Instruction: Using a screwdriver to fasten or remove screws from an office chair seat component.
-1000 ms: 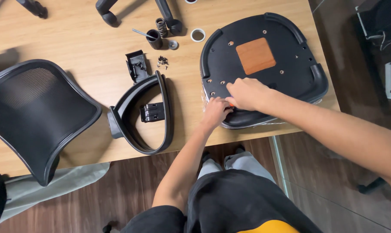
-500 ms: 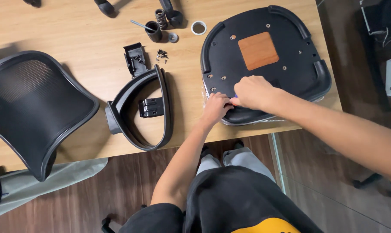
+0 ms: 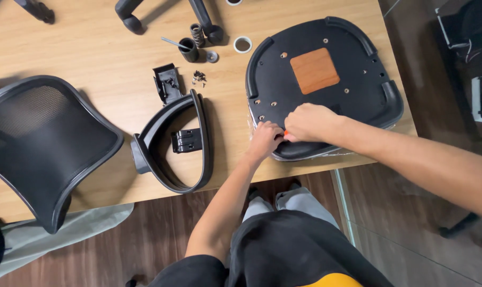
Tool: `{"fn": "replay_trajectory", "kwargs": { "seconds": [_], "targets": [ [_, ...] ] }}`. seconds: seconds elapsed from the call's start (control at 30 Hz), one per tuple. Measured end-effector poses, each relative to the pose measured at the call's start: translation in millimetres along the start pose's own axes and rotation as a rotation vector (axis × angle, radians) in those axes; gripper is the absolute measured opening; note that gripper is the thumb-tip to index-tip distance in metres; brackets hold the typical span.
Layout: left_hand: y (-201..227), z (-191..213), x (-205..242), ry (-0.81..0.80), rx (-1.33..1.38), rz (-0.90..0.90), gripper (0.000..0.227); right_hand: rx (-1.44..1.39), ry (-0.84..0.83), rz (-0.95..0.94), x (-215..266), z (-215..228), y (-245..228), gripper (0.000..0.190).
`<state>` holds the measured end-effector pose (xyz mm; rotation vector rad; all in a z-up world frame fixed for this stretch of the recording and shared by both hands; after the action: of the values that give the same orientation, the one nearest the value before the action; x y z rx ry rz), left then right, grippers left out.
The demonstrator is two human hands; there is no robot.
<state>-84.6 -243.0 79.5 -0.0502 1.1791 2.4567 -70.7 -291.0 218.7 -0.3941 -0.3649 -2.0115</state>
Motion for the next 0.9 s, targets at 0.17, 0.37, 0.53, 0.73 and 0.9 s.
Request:
{"fn": "replay_trajectory", "kwargs": {
  "seconds": [0.17, 0.37, 0.53, 0.73, 0.9],
  "targets": [
    [8, 6, -3, 0.001, 0.004, -0.014, 0.012, -0.026, 0.044, -0.029, 2, 6, 2, 0.051],
    [4, 5, -1, 0.040, 0.001, -0.020, 0.017, -0.165, 0.172, -0.241, -1, 35, 13, 0.051],
    [7, 5, -2, 0.005, 0.009, 0.042, 0.018, -0.075, 0.069, -0.412, 7, 36, 26, 0.055],
    [7, 7, -2, 0.003, 0.021, 0.031, 0.017, -0.104, 0.096, -0.482, 7, 25, 30, 0.058],
    [-5, 5, -1, 0.027, -0.036, 0.138, 0.023, -0.059, 0.153, -0.317, 3, 39, 10, 0.061]
  ]
}}
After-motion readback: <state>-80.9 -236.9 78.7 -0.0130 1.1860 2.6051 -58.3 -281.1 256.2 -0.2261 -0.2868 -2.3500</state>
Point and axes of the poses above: each hand's wrist, its own x-axis away from the middle knuckle, its own z-axis out of the back of the hand, y = z × x, the point moved 9 cm from there along -x, towards the middle knuckle, and after that the axes turned 6 degrees about x, right-handed, at the moved point
